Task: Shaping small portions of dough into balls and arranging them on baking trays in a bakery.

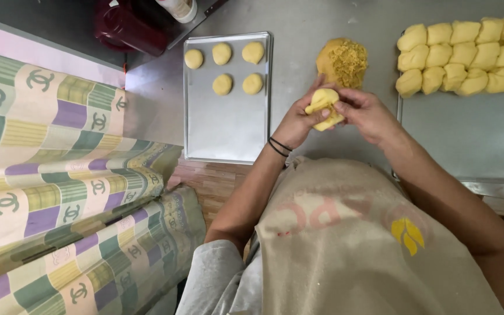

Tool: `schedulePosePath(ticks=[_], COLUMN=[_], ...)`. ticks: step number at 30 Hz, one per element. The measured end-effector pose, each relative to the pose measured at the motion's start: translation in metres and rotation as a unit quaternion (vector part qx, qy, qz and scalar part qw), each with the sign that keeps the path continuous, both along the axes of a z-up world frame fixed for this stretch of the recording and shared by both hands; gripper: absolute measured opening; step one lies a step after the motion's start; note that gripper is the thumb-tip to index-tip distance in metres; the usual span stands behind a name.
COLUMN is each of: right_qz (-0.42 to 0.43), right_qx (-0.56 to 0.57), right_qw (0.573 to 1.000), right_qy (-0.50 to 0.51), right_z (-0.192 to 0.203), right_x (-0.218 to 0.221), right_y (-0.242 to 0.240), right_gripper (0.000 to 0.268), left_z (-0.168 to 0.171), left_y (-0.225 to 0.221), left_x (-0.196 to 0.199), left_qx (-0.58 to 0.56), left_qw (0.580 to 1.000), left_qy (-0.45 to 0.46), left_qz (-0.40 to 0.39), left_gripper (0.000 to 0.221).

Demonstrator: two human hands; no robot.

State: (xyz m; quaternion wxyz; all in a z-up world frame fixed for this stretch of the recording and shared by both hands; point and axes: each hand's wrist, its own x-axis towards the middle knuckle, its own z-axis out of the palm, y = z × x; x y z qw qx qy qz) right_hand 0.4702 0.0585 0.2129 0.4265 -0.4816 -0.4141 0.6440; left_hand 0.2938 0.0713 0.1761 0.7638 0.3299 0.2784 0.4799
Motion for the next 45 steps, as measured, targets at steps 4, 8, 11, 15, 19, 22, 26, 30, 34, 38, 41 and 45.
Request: schedulePosePath(ticks=[4, 8, 11, 15, 19, 22, 26, 30, 34, 38, 41, 45], right_qz=[-0.122, -0.07, -0.07, -0.1, -0.06, -0.011, -0.096, -0.079, -0.068, -0.013, -0.009, -0.048], right_qx=[0.028, 0.233, 0.293, 0.323, 0.401, 0.455, 0.391, 0.434, 0.463, 0.348, 0.269, 0.406], right_qw=[0.992, 0.961, 0.938, 0.92, 0.881, 0.782, 0.871, 0.865, 0.844, 0.926, 0.961, 0.896], right_qy=[-0.022, -0.134, -0.169, -0.199, -0.244, -0.425, -0.28, -0.239, -0.261, -0.144, -0.065, -0.173], right_z=[-0.034, -0.017, -0.014, -0.008, 0.027, 0.026, 0.014, 0.025, 0.035, 0.047, 0.058, 0.061], right_x=[-0.007, -0.033, -0.049, -0.058, -0.06, -0.053, -0.022, -0.017, -0.005, -0.001, 0.008, 0.012], right_y=[0.002, -0.01, -0.013, -0.015, -0.023, -0.027, -0.011, -0.017, -0.016, -0.011, -0.006, -0.01], right_gripper=[0.026, 0.022, 0.026, 0.019, 0.018, 0.054, 0.014, 0.052, 0.018, 0.012, 0.029, 0.017], left_z=[-0.006, -0.015, -0.04, -0.021, -0.013, -0.014, 0.027, 0.032, 0.023, 0.034, 0.049, 0.063], left_y=[0.003, 0.003, 0.004, -0.004, 0.004, 0.001, -0.01, 0.003, 0.006, -0.01, -0.017, -0.02], left_x=[-0.007, -0.024, -0.037, -0.039, -0.034, -0.027, -0.028, -0.027, 0.001, 0.025, 0.036, 0.042], left_qx=[-0.022, -0.071, -0.077, -0.052, -0.023, -0.097, 0.109, 0.333, 0.254, 0.188, 0.256, 0.244], left_qw=[0.999, 0.995, 0.996, 0.998, 0.997, 0.991, 0.978, 0.859, 0.916, 0.933, 0.93, 0.912], left_qy=[-0.009, 0.023, -0.03, 0.039, 0.036, -0.053, 0.173, 0.388, 0.285, 0.219, 0.191, 0.222], left_qz=[0.031, 0.058, 0.018, 0.004, 0.068, 0.072, -0.044, 0.011, 0.126, 0.218, 0.18, 0.243], left_gripper=[0.047, 0.038, 0.053, 0.071, 0.044, 0.045, 0.069, 0.04, 0.042, 0.031, 0.033, 0.019])
